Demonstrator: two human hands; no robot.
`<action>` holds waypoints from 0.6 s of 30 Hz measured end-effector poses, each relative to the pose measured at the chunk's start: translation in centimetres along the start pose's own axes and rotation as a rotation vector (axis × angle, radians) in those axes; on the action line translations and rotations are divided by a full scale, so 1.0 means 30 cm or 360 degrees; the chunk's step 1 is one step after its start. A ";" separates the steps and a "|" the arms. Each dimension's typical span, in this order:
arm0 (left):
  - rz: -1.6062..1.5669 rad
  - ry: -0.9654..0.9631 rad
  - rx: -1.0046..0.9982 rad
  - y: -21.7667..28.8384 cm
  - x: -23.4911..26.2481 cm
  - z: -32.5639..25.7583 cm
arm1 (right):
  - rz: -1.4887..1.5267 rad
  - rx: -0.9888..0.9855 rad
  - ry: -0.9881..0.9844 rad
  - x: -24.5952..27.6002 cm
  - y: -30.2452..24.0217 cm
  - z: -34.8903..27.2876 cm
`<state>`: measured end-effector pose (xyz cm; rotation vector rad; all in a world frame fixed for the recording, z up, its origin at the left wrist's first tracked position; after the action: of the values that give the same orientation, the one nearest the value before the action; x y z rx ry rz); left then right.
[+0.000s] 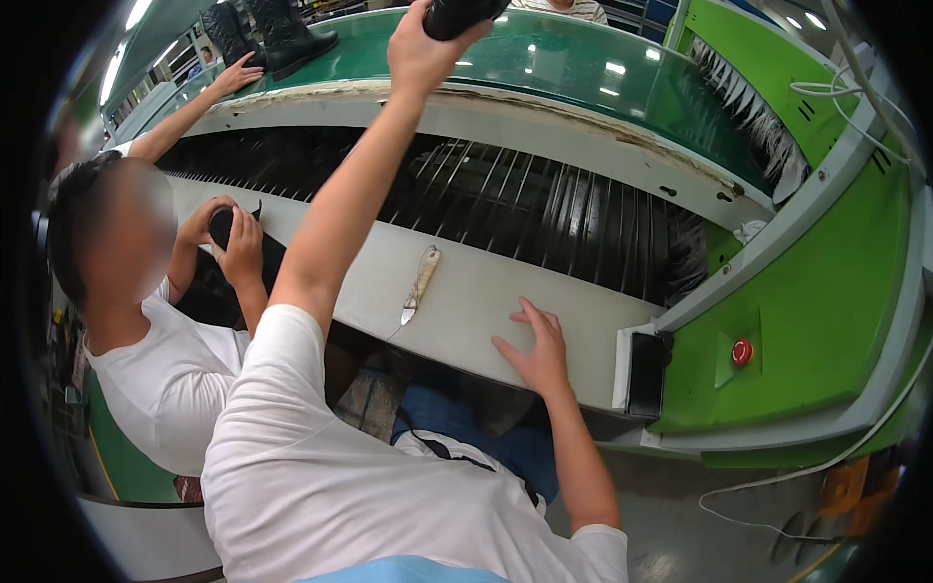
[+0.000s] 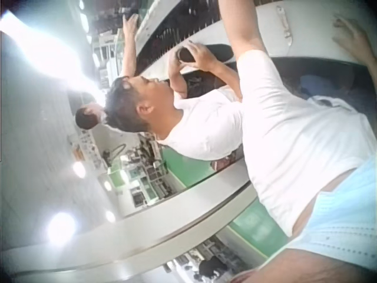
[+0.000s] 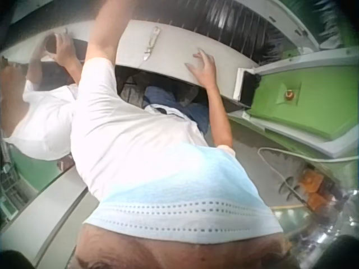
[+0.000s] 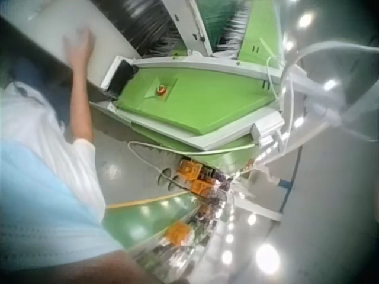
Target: The person repeatedly rubs black boots against a rotating brush on a green machine to polish them. They handle the boots one at a time, adjusting their position to ensure the brush contacts different surfaces, then place them on a conveyor belt.
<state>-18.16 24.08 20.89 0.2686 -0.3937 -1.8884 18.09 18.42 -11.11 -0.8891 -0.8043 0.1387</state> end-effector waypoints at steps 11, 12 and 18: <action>0.1009 -0.0371 0.0169 -0.385 0.049 0.028 | -0.0067 0.0126 0.0132 -0.013 0.025 0.012; 0.1026 -0.0337 0.0154 -0.372 0.046 0.005 | -0.0064 0.0096 0.0133 -0.013 0.026 0.013; 0.0323 0.0487 -0.0535 -0.085 -0.007 -0.197 | 0.0011 0.0046 0.0179 -0.010 0.022 0.007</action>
<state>-18.09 24.26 14.47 0.2742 0.1016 -1.6482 17.88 18.86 -11.69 -0.8651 -0.6932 0.1054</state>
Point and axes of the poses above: each hand's wrist, its own z-axis towards the middle knuckle, its own x-axis out of the back of the hand, y = z × x, the point moved 1 cm from there along z, towards the middle knuckle, and after that the axes turned 1 degree about -z, right-handed, at the moved point
